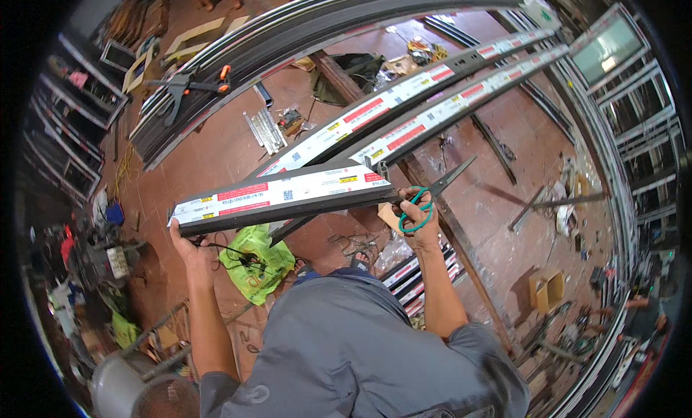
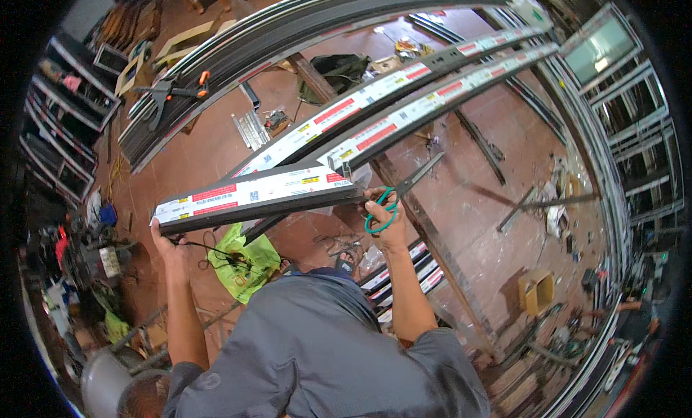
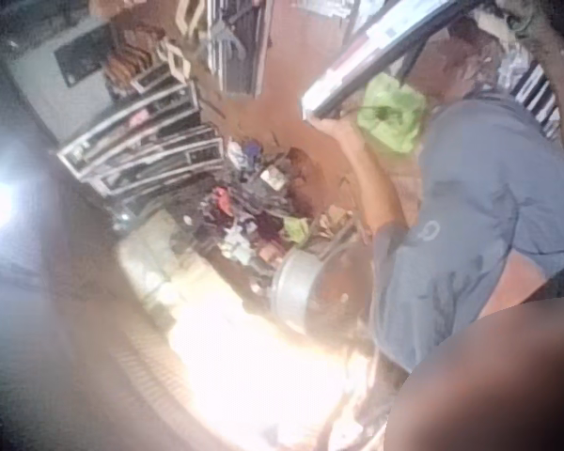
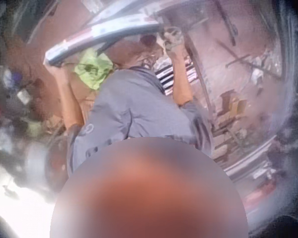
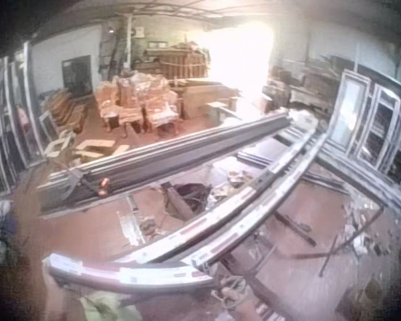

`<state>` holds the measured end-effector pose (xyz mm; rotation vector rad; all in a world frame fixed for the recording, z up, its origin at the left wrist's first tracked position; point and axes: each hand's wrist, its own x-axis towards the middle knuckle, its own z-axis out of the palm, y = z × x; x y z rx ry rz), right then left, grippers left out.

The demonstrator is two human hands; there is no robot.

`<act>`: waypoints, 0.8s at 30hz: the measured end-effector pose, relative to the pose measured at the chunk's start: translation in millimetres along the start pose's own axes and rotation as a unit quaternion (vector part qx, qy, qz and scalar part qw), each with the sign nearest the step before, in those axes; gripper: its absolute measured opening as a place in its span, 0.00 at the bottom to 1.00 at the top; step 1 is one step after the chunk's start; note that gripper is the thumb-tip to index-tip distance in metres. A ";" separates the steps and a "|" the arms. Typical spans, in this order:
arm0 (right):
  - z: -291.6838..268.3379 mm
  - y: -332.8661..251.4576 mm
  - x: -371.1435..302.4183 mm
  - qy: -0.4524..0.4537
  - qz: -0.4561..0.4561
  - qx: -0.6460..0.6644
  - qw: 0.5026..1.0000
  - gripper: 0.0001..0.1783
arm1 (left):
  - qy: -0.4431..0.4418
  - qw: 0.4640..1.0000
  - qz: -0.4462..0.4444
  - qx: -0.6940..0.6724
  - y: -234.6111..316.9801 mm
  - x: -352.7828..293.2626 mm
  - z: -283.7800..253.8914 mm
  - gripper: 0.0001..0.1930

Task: The person assembles a window frame by inserting rubber seals into aluminum profiles and joining the corners. They use shears to trim the seals and a hammer to secure the joints, then lift and inspect the assembled frame.

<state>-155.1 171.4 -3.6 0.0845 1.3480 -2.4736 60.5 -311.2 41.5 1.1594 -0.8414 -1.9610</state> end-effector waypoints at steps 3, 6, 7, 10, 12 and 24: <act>5.3 10.7 -23.2 0.038 0.000 0.020 0.999 0.20 | -0.074 0.997 -0.009 0.010 9.7 53.3 6.0 0.25; 2.8 15.3 -39.4 0.085 0.004 0.036 0.996 0.20 | -0.138 0.988 -0.010 0.074 8.0 59.8 56.6 0.25; 1.5 18.2 -44.1 0.102 0.012 0.032 0.994 0.19 | -0.143 0.986 -0.014 0.089 7.3 57.9 67.4 0.25; -8.4 29.5 -55.5 0.133 0.012 0.015 0.991 0.16 | -0.147 0.975 -0.066 0.155 -4.8 97.2 49.5 0.26; -10.1 29.9 -67.7 0.161 0.024 0.028 0.986 0.15 | -0.116 0.971 -0.096 0.187 -19.3 95.8 56.4 0.27; -8.7 53.9 -86.3 0.201 -0.066 -0.071 0.975 0.13 | -0.044 0.963 -0.028 0.263 7.1 106.5 17.5 0.35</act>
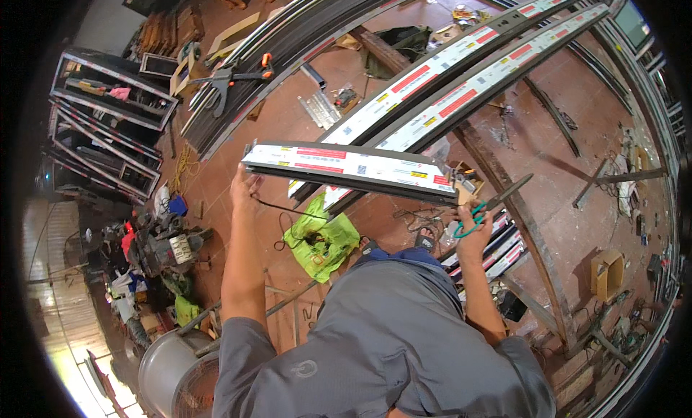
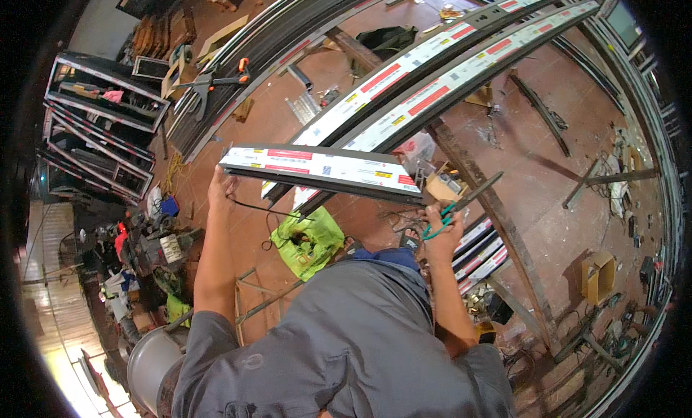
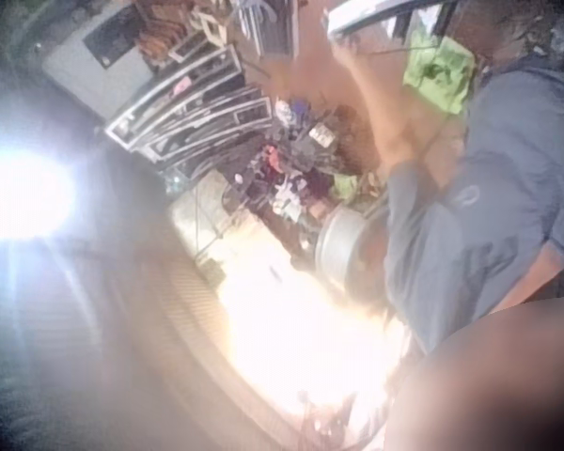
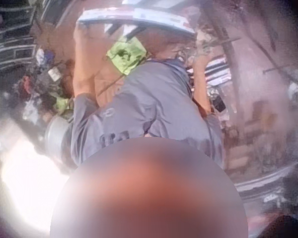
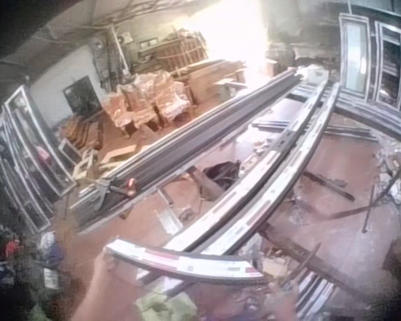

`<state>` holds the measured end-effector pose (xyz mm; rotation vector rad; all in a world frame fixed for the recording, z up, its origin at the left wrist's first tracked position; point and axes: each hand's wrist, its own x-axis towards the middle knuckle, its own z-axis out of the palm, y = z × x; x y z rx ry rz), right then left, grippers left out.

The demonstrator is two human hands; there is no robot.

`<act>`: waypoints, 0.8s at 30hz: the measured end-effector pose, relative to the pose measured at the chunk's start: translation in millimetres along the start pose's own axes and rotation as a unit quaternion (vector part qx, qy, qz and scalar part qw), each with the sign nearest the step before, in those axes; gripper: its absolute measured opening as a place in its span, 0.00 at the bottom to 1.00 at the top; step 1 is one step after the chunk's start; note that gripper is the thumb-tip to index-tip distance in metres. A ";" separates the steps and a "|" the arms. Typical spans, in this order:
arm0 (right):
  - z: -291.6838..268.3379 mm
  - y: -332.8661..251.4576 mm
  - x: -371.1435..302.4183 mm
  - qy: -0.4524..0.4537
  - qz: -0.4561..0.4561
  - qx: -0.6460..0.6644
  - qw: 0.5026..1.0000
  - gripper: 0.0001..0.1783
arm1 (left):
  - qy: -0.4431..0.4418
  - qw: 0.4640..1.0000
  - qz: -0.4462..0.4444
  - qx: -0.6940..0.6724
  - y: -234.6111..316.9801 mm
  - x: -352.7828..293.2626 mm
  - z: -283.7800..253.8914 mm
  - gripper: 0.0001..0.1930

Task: The person assembles a window frame by inserting rubber seals into aluminum profiles and joining the corners. They use shears to trim the seals and a hammer to secure the joints, then lift and inspect the assembled frame.

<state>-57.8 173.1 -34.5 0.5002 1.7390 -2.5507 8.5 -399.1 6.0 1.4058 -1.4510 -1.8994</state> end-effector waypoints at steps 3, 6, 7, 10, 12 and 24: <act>-8.4 -5.8 4.1 -0.007 -0.016 -0.022 1.000 0.12 | 0.030 0.999 0.007 0.032 7.1 -9.7 10.2 0.35; -17.5 -1.6 13.4 -0.030 -0.059 -0.118 0.991 0.15 | 0.012 0.999 0.006 0.048 12.0 -3.8 4.5 0.33; -19.8 0.6 15.6 -0.036 -0.061 -0.124 0.990 0.16 | -0.003 0.999 0.006 0.054 12.3 -1.0 3.0 0.33; -16.5 -2.7 16.1 -0.050 -0.056 -0.115 0.991 0.17 | -0.019 0.998 0.014 0.058 12.3 7.5 -5.4 0.30; -17.3 -3.3 16.7 -0.050 -0.060 -0.125 0.989 0.17 | -0.029 0.998 0.006 0.060 12.1 10.7 -7.0 0.29; -17.3 16.3 11.6 -0.027 -0.062 -0.114 0.991 0.16 | -0.036 0.999 0.005 -0.001 6.9 15.5 -0.5 0.31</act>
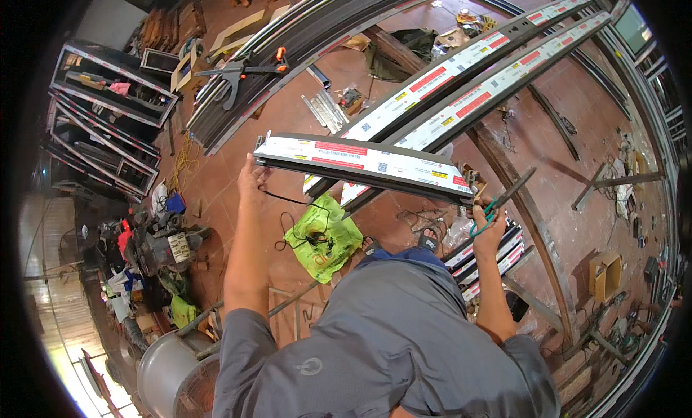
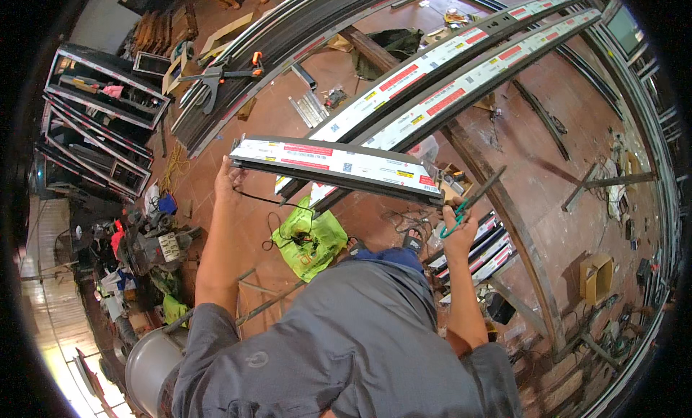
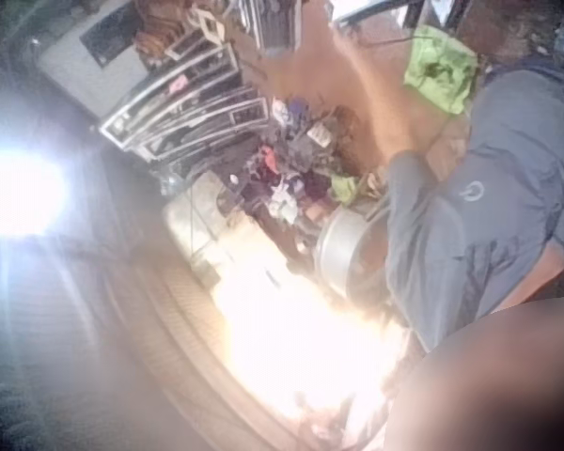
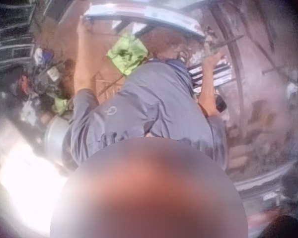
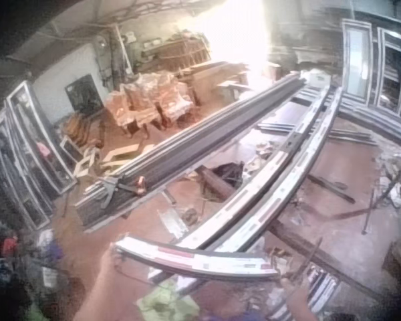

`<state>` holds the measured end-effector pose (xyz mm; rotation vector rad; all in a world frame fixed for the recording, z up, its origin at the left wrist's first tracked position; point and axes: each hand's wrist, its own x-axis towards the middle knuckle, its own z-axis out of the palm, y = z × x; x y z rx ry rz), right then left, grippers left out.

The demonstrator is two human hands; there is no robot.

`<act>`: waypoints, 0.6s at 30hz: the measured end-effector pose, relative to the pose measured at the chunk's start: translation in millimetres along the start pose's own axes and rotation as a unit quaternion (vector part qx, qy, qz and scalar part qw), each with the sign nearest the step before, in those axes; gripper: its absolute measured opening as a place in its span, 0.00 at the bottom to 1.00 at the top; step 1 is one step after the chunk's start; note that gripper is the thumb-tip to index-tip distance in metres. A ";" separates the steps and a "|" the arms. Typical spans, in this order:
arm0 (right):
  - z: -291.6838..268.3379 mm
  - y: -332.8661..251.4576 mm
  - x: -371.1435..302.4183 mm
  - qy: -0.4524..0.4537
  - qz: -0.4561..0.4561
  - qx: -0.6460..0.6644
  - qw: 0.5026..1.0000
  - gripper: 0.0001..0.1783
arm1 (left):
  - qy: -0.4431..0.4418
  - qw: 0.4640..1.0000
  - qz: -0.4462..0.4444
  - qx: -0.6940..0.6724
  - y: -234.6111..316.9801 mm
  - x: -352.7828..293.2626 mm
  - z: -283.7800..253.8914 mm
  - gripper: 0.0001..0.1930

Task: The person assembles a window frame by inserting rubber seals into aluminum profiles and joining the corners. They use shears to trim the seals and a hammer to secure the joints, then lift and inspect the assembled frame.

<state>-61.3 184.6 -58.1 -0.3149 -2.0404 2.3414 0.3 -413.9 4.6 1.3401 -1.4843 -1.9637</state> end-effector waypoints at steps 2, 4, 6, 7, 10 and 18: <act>10.9 -17.0 -8.5 0.018 0.043 0.050 0.998 0.15 | 0.038 0.998 -0.009 -0.049 -5.5 -6.5 -0.9 0.30; 11.6 -22.9 -12.0 0.018 0.049 0.055 0.997 0.15 | 0.079 0.993 -0.033 -0.079 -13.4 -10.6 -3.1 0.29; 13.7 -30.4 -16.9 0.006 0.051 0.035 0.998 0.16 | 0.083 0.993 -0.038 -0.074 -25.0 -12.5 -21.0 0.24; 9.9 -31.9 -18.5 0.004 0.050 0.021 0.999 0.16 | 0.059 0.995 -0.034 -0.069 -26.3 -25.9 -8.2 0.23; -8.6 -6.1 -19.7 0.009 0.039 -0.042 0.998 0.17 | -0.058 0.997 -0.050 -0.023 -26.3 -101.3 44.3 0.21; -10.4 -38.8 -27.4 -0.059 0.111 0.072 0.990 0.17 | -0.409 0.868 -0.220 0.179 -97.5 -267.6 163.7 0.17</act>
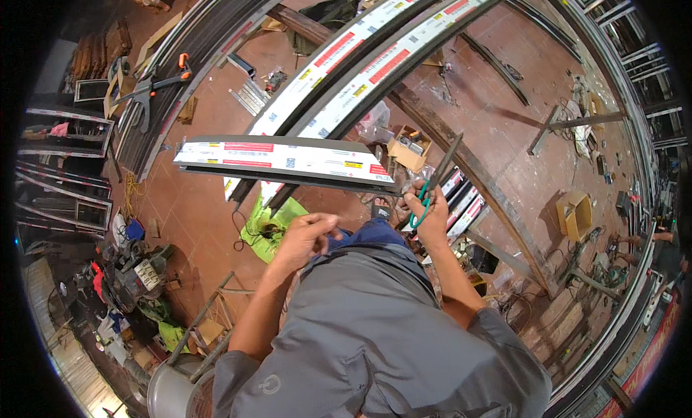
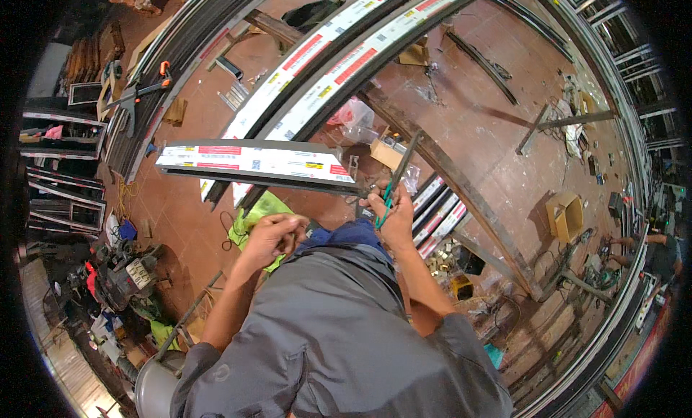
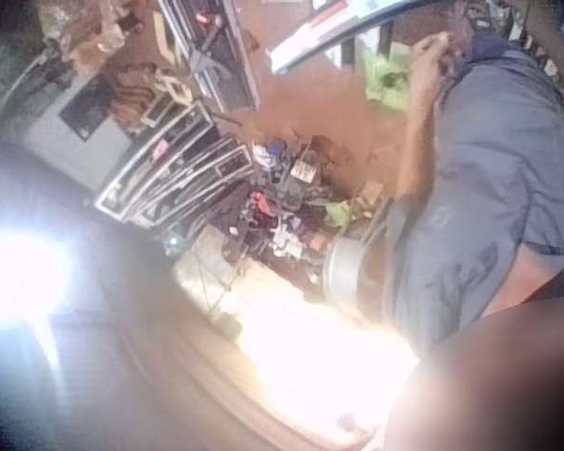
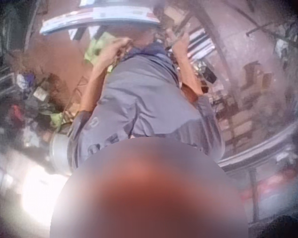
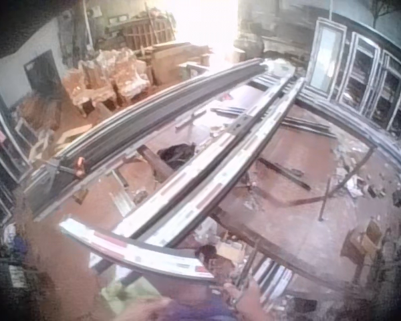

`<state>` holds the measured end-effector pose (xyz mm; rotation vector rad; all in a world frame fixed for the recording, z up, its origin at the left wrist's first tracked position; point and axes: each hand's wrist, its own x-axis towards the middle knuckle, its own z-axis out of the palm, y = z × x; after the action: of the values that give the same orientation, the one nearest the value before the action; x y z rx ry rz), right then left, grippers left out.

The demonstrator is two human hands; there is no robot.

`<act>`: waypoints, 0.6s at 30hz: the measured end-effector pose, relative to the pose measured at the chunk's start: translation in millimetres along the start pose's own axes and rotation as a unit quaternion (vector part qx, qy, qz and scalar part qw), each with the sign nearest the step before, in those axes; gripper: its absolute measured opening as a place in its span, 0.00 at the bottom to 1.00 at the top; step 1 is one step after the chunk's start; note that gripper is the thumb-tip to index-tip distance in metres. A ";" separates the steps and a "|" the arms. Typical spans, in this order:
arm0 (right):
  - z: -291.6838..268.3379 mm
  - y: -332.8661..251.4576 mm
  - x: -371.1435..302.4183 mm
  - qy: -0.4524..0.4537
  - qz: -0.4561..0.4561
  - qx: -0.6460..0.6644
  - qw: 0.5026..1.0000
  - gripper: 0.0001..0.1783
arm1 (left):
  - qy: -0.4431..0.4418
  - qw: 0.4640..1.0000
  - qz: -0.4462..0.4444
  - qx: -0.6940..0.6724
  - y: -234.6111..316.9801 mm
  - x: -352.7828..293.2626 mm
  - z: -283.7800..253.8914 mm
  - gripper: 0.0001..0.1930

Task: The person assembles a window frame by inserting rubber seals into aluminum profiles and joining the corners. They use shears to trim the seals and a hammer to secure the joints, then lift and inspect the assembled frame.

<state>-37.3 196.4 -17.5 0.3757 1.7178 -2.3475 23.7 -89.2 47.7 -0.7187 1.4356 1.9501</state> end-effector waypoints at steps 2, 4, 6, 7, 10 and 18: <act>-6.1 -7.0 1.2 0.010 0.016 -0.024 1.000 0.16 | -0.017 1.000 -0.019 0.011 -5.0 23.9 27.0 0.18; -15.6 -15.7 0.6 0.006 0.027 -0.066 0.997 0.16 | -0.027 0.999 -0.014 0.014 -12.7 45.2 47.5 0.19; -41.8 -12.3 -0.4 -0.055 0.056 -0.080 0.994 0.21 | -0.034 0.998 -0.005 -0.049 -11.3 57.7 64.2 0.17; -57.8 -10.1 -2.6 -0.086 0.072 -0.088 0.990 0.23 | -0.037 0.996 -0.001 -0.081 -12.5 61.7 70.3 0.17; -92.0 -16.7 -16.4 -0.193 0.158 -0.171 0.953 0.37 | -0.021 0.989 -0.008 -0.143 -24.8 76.9 80.0 0.14; -131.0 -33.9 -41.7 -0.295 0.159 -0.337 0.880 0.41 | 0.054 0.983 0.046 -0.169 -18.3 83.8 107.2 0.10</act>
<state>2.2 332.2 -11.4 -0.1627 1.8183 -1.3080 -26.4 30.9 3.7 -0.9346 1.2302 2.2895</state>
